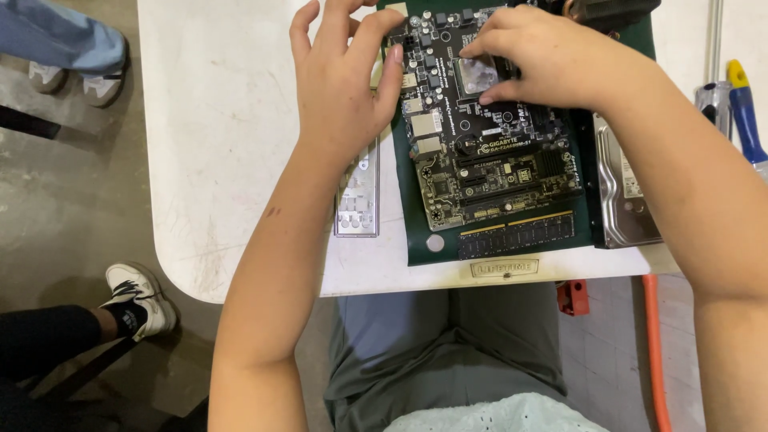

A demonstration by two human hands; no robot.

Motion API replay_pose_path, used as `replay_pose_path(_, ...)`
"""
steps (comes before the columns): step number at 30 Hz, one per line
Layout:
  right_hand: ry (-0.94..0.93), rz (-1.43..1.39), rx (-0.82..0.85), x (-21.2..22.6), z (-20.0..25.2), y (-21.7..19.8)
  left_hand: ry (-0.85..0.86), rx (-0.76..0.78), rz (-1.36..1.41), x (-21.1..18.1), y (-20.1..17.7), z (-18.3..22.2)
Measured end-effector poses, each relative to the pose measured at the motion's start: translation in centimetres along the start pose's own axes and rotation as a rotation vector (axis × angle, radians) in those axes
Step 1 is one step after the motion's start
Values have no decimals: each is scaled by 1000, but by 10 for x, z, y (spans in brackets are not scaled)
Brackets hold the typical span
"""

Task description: Cleaning computer components with a brush and handling a CPU and motherboard

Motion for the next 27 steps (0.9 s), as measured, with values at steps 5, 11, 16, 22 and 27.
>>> replay_pose_path(5,98,-37,39,7,2,-12,1,-2,1,-1,-1,-1)
replay_pose_path(11,56,21,19,6,5,-12,1,7,-8,0,2,0)
replay_pose_path(16,-78,43,-118,19,8,-12,3,8,5,-2,0,0)
replay_pose_path(22,71,-65,-49,22,-2,-15,10,3,-1,-2,2,-1)
replay_pose_path(27,39,-171,-60,15,-9,0,-16,20,4,-1,1,0)
Point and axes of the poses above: each hand's wrist, its own z-axis away from the middle knuckle, its own y-axis out of the palm, x = y × z, the point moved 2 cm from there along -z, towards the middle knuckle, and after that the axes turned 8 degrees about -z, right-handed, at the moved point
